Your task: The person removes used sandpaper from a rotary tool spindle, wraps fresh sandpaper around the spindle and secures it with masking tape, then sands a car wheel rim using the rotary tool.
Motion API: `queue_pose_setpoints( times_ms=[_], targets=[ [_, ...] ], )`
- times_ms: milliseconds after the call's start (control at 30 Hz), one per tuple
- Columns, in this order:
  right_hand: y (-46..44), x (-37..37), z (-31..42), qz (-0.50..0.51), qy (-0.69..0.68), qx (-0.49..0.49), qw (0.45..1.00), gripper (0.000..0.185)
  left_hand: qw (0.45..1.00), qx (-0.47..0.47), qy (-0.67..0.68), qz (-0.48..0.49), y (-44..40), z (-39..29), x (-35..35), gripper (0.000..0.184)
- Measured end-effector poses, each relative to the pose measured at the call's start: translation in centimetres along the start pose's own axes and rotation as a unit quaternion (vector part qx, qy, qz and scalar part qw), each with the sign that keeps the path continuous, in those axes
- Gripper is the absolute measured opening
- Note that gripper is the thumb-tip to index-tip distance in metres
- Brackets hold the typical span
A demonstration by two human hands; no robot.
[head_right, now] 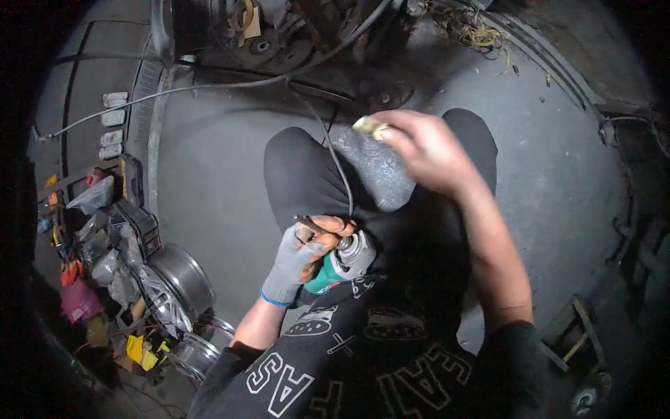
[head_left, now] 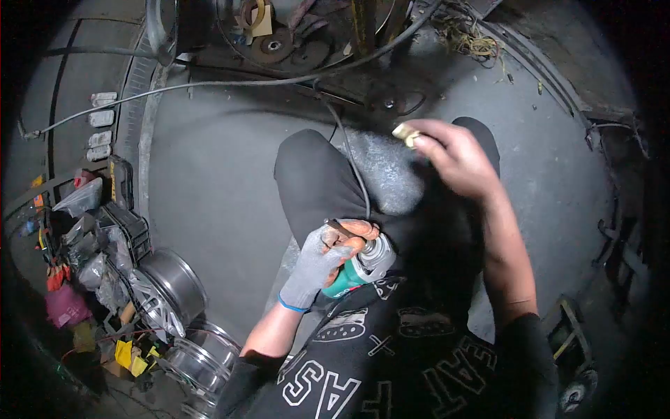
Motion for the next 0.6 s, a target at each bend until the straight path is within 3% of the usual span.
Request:
queue_pose_setpoints(
  times_ms=[67,100,167,200,267,300,333,367,433,500,533,567,600],
  targets=[
    [0.5,-0.9,-3.0,-0.005,-0.036,0.1,0.994,0.025,0.999,-0.042,0.027,-0.014,1.1,-0.1,-1.3,0.02],
    [0.5,-1.4,-3.4,-0.01,-0.022,0.1,0.995,0.025,0.997,-0.042,0.061,-0.036,1.3,1.2,-2.6,0.014],
    [1.0,-1.3,-5.9,0.002,-0.12,0.175,0.977,0.025,0.988,-0.038,0.128,-0.079,1.8,3.7,-5.3,0.005],
    [1.0,-1.6,-5.9,-0.01,-0.157,0.169,0.973,0.024,0.973,0.026,0.226,-0.046,1.9,3.4,-4.9,0.004],
    [1.0,-2.5,-7.0,-0.024,-0.115,0.155,0.981,0.026,0.974,0.069,0.193,-0.095,3.0,1.3,-3.8,0.007],
    [0.8,-3.0,-7.1,-0.029,-0.079,0.156,0.984,0.026,0.981,0.054,0.061,-0.178,4.5,-0.7,-3.4,0.008],
    [0.7,-3.5,-7.4,-0.049,-0.093,0.158,0.982,0.025,0.985,0.066,0.021,-0.159,4.7,-0.3,-3.8,0.012],
    [0.4,-4.2,-7.5,-0.051,-0.009,0.168,0.984,0.025,0.989,0.049,0.011,-0.139,4.7,1.1,-4.6,0.013],
    [-0.3,-5.4,-7.9,-0.039,0.124,0.172,0.976,0.024,0.975,0.019,-0.156,-0.156,4.6,-0.3,-4.6,0.017],
    [-1.7,-6.3,-9.7,-0.012,0.192,0.156,0.969,0.022,0.981,0.015,-0.15,-0.119,3.9,-1.9,-4.4,0.022],
    [-2.9,-7.3,-9.8,-0.03,0.257,0.058,0.964,0.022,0.973,-0.05,-0.202,-0.099,3.9,-2.7,-3.9,0.022],
    [-4.1,-8.6,-10.7,-0.022,0.256,0.075,0.964,0.022,0.957,-0.116,-0.254,-0.077,4.2,-2.9,-3.8,0.023],
    [-5.2,-10.9,-10.2,-0.069,0.32,0.082,0.941,0.021,0.94,-0.052,-0.334,-0.054,3.6,-4.5,-3.6,0.023]
  ],
)
Point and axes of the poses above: each hand's wrist, its own y-axis away from the middle knuckle, its own x-axis out of the palm, z = x × y, the point moved 10 cm from there along -y, towards the middle knuckle
